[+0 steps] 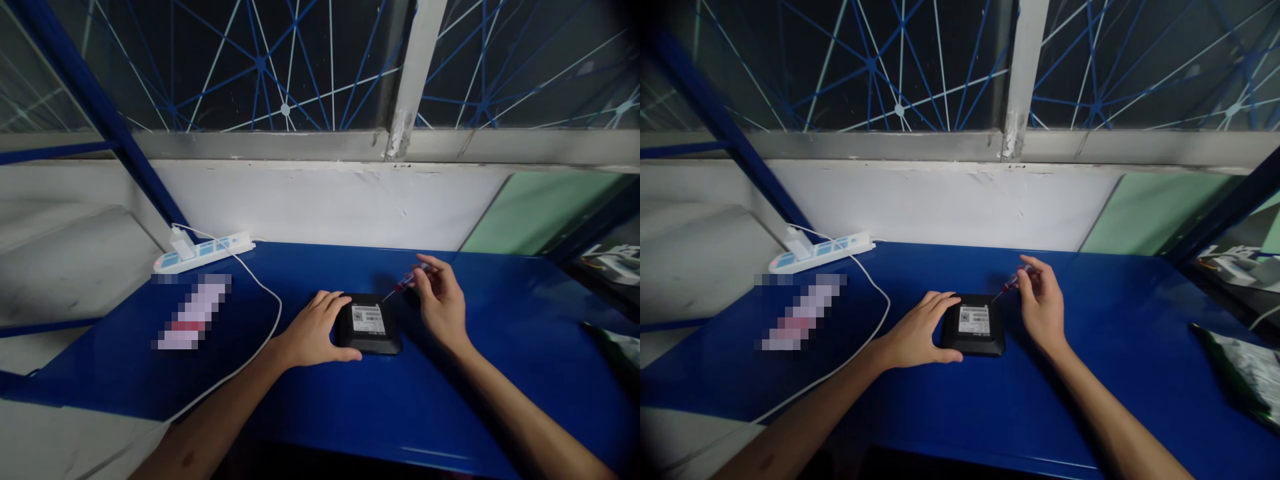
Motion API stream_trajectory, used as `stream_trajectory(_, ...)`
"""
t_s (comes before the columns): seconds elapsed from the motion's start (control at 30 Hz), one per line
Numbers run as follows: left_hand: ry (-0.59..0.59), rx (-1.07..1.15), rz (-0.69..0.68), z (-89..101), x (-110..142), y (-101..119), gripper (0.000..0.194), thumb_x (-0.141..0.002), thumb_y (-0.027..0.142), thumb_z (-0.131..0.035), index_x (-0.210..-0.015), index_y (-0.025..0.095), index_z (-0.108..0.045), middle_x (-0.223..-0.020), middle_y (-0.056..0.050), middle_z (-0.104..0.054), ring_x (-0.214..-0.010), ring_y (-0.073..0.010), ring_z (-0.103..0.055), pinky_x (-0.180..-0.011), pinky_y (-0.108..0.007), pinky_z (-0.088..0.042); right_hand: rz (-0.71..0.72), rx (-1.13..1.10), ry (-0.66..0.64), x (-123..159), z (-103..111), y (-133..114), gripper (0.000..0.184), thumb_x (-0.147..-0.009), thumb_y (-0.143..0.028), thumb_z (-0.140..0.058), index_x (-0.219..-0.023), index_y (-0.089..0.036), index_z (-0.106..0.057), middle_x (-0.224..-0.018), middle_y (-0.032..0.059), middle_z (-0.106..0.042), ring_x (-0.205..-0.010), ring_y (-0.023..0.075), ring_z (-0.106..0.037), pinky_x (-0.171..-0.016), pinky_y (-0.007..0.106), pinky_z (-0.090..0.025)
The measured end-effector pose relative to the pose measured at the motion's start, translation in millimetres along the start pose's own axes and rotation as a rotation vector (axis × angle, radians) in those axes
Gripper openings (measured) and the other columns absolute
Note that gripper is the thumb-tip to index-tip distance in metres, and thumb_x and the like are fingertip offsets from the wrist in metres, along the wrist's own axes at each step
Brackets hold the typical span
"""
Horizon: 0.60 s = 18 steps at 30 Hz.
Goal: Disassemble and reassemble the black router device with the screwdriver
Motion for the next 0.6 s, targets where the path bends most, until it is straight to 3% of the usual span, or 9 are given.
stream_trajectory(0.13,-0.014,-0.003,0.013,-0.4,-0.1,-0.4,0.102,-0.069,0.072,-0.077,-0.148,0.019,-0.041,-0.153,-0.018,-0.043,-0.142,-0.0408,-0.035,-0.114,-0.059,-0.038,-0.031,-0.078,-0.026,0.2,-2.5,-2.4,0.030,-0.098,-0.037,-0.054,-0.126,-0.029,-0.059,-0.115,0.0060,-0.070,-0.097,0.0222,-0.071,-0.086,0.044,-0.057)
stream_trajectory(0.2,-0.009,0.005,0.012,-0.1,-0.1,-0.5,0.102,-0.069,0.072,-0.077,-0.148,0.020,-0.041,-0.153,-0.018,-0.043,-0.143,-0.0410,-0.035,-0.114,-0.059,-0.038,-0.044,-0.104,-0.018,0.3,-3.1,-0.4,0.029,-0.098,-0.039,-0.054,-0.125,-0.029,-0.059,-0.119,0.0065,-0.069,-0.095,0.0220,-0.072,-0.084,0.043,-0.058)
stream_trajectory(0.33,0.002,0.015,-0.004,0.6,-0.2,0.2,0.101,-0.069,0.073,-0.076,-0.149,0.022,-0.041,-0.153,-0.017,-0.043,-0.142,-0.0417,-0.036,-0.113,-0.061,-0.038,-0.035,-0.082,0.027,-0.9,0.0,4.7,0.028,-0.092,-0.041,-0.065,-0.115,-0.027,-0.062,-0.093,0.0025,-0.069,-0.081,0.0207,-0.071,-0.077,0.040,-0.059)
stream_trajectory(0.4,-0.001,0.013,-0.003,0.5,-0.2,0.4,0.101,-0.069,0.073,-0.076,-0.149,0.022,-0.041,-0.153,-0.017,-0.043,-0.142,-0.0414,-0.037,-0.113,-0.061,-0.039,-0.020,-0.058,0.041,-1.5,1.8,4.2,0.027,-0.091,-0.041,-0.066,-0.113,-0.027,-0.063,-0.089,0.0018,-0.068,-0.081,0.0209,-0.071,-0.078,0.041,-0.058)
stream_trajectory(0.6,-0.004,-0.001,0.004,-0.3,-0.2,-0.2,0.102,-0.068,0.072,-0.077,-0.148,0.019,-0.041,-0.152,-0.018,-0.044,-0.142,-0.0401,-0.036,-0.115,-0.059,-0.038,-0.052,-0.101,-0.022,0.2,-3.5,1.2,0.032,-0.099,-0.042,-0.052,-0.128,-0.030,-0.056,-0.121,0.0069,-0.067,-0.094,0.0215,-0.072,-0.082,0.042,-0.058)
Point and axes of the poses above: each hand's wrist, its own x-axis away from the middle knuckle, its own z-axis out of the back of the hand, y = z × x, the point moved 8 cm from there along -x, towards the middle knuckle
